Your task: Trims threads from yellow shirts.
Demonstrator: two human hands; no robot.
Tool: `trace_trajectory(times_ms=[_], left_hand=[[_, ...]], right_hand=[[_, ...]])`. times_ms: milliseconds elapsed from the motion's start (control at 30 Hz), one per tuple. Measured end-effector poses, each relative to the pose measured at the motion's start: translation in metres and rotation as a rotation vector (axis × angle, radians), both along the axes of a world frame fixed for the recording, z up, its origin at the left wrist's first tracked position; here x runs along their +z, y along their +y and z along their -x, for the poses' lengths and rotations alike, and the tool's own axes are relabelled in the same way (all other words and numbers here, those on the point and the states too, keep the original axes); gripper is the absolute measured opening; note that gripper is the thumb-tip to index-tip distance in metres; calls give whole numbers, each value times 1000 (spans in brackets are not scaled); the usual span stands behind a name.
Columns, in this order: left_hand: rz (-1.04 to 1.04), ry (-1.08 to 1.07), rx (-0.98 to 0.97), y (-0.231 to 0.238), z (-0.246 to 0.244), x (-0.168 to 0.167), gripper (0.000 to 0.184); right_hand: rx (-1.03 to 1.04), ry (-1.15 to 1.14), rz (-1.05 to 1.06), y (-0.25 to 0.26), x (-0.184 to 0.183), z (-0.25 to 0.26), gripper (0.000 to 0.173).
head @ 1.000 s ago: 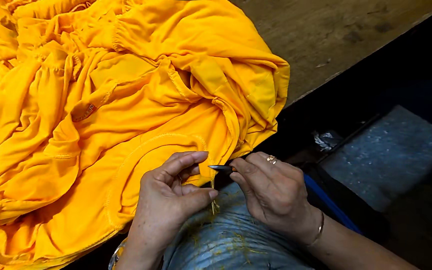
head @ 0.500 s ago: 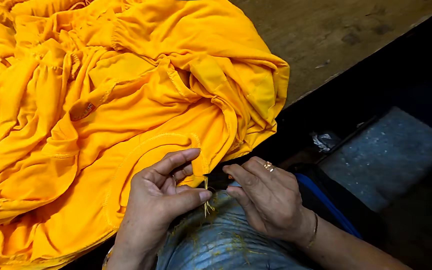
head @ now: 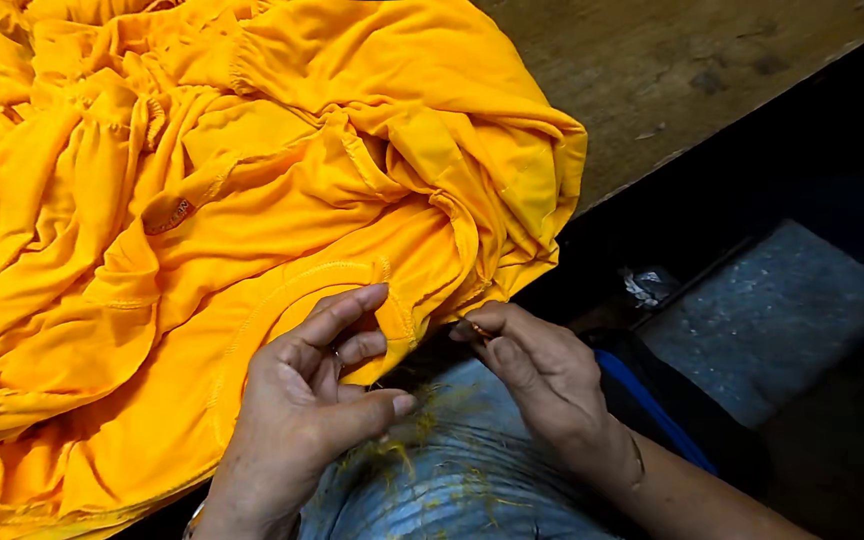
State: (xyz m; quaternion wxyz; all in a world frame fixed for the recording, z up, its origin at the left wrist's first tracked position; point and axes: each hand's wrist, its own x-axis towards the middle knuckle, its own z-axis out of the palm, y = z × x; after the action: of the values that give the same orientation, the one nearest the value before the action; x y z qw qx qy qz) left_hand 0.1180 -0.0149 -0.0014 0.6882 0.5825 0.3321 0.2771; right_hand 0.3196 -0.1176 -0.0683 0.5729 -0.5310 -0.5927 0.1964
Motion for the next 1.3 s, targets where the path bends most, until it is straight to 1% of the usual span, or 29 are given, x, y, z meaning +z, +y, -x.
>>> trace_trajectory(times_ms=[33,100,167,233,267,333,367,400,467,567,700,800,867,933,1000,1067,1133,1233,1300], left_hand=[[-11,-6,-17,0,1,0,75],[-38,-13,-43,0,3,1,69],[-99,33,-41,-2,2,3,62],[-208,107,-31,-5,0,4,60],[-284,145,-24,-7,-1,4,61],[-469,219,-20,-8,-1,0,65],[-553,243,-22,-8,-1,-3,68],[-627,255,-23,-6,-1,-6,70],[-723,265,-17,-1,-1,-10,75],[-740,243,10,1,1,-10,73],[-798,280,82,1,1,-8,66],[-651,205,93,5,2,-2,63],[-555,149,111,9,5,2,59],[-497,99,117,13,7,4,55],[-475,68,117,14,8,4,51],[-477,52,120,14,6,2,46],[-502,48,111,14,6,1,40],[-563,101,56,14,6,2,36],[-593,105,14,15,3,1,36]], right_hand=[[29,96,37,0,3,1,30],[52,170,70,4,9,4,18],[69,196,83,8,13,9,15],[61,227,118,12,16,15,17],[49,236,137,14,18,18,16],[28,224,164,20,22,20,4],[28,224,180,23,24,21,3],[41,255,198,25,26,22,6],[67,384,242,29,31,22,8],[116,597,268,38,35,19,11],[145,677,297,47,38,17,13],[141,736,255,52,41,17,17],[168,684,246,52,43,14,20],[190,553,255,49,44,14,15],[200,452,256,46,42,19,10],[212,406,242,43,40,26,8],[245,438,218,41,38,29,9],[323,525,193,36,33,25,10],[317,524,178,33,30,23,10]])
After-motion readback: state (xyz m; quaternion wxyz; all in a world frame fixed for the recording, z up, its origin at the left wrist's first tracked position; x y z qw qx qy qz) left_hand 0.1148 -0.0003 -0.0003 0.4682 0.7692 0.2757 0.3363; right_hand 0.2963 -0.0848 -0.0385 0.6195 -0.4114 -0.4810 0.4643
